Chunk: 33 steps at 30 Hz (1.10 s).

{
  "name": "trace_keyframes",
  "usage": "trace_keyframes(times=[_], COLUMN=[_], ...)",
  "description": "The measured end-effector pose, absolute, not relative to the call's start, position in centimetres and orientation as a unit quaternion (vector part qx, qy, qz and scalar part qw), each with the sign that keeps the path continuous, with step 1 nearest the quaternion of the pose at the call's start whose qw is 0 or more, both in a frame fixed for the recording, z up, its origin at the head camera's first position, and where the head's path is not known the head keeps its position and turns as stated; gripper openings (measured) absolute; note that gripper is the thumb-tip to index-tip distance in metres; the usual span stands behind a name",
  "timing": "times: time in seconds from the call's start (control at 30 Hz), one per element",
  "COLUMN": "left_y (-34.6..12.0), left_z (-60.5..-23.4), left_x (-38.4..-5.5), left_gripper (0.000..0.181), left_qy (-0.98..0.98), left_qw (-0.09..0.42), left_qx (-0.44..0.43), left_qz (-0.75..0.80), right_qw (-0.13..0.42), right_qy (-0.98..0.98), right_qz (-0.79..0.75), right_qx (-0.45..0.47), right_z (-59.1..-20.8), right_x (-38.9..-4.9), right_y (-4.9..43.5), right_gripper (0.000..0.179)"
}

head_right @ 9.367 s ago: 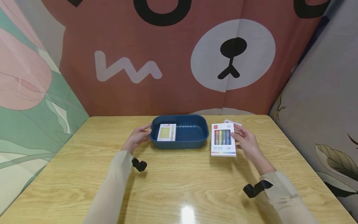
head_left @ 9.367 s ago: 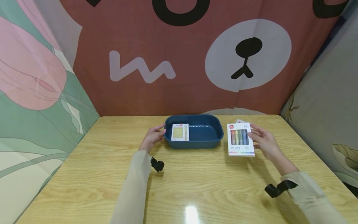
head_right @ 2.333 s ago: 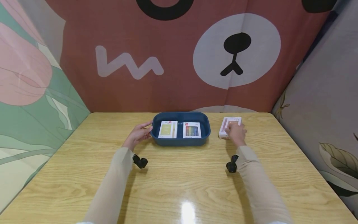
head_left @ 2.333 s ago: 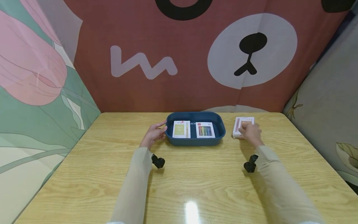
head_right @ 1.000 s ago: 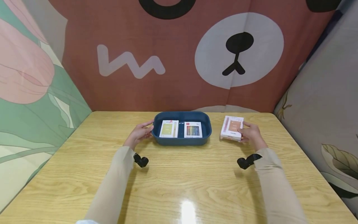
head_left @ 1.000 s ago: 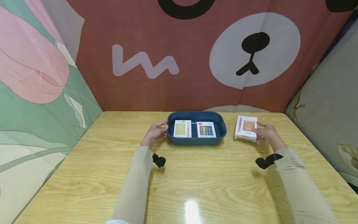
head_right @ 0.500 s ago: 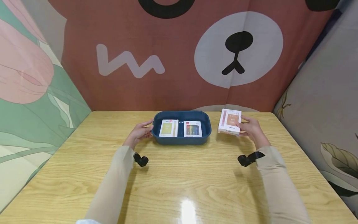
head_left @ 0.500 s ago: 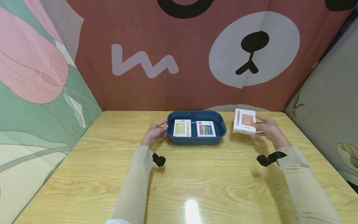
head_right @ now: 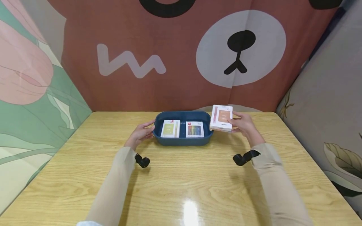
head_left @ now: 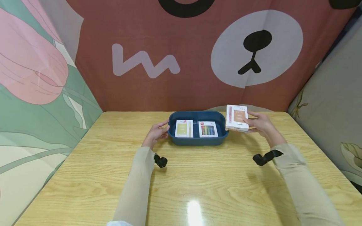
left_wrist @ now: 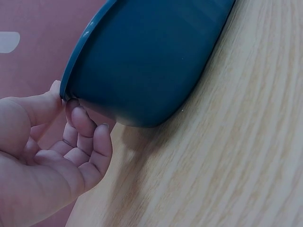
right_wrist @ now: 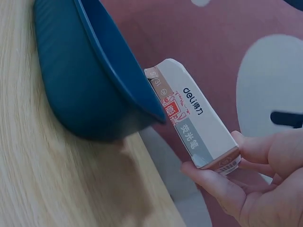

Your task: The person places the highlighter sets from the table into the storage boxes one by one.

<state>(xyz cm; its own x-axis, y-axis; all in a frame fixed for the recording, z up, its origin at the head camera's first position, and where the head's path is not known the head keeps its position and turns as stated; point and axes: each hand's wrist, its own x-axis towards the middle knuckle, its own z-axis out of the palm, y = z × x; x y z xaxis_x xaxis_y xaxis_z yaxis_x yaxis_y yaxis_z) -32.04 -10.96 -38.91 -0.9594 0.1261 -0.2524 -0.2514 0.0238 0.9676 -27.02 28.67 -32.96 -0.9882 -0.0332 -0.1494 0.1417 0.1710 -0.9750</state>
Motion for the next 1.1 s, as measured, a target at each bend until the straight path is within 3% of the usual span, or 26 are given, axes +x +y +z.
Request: trace_keyframes(times=[0.47,1.1], left_y=[-10.9,-11.0], left_z=[-38.9,-39.2], left_x=[-32.1,-32.4], left_gripper=[0.041,0.041], left_qy=[0.701,0.707], left_qw=[0.135,0.129], left_qx=[-0.048,-0.045], left_qz=[0.698,0.694], right_qw=[0.081,0.075], right_qy=[0.780,0.805], right_qz=[-0.620,-0.588], right_qx=[0.029,0.019], right_z=[-31.8,-33.4], right_x=[-28.1,-29.2], right_y=[25.2,21.9], right_gripper=[0.060,0.058])
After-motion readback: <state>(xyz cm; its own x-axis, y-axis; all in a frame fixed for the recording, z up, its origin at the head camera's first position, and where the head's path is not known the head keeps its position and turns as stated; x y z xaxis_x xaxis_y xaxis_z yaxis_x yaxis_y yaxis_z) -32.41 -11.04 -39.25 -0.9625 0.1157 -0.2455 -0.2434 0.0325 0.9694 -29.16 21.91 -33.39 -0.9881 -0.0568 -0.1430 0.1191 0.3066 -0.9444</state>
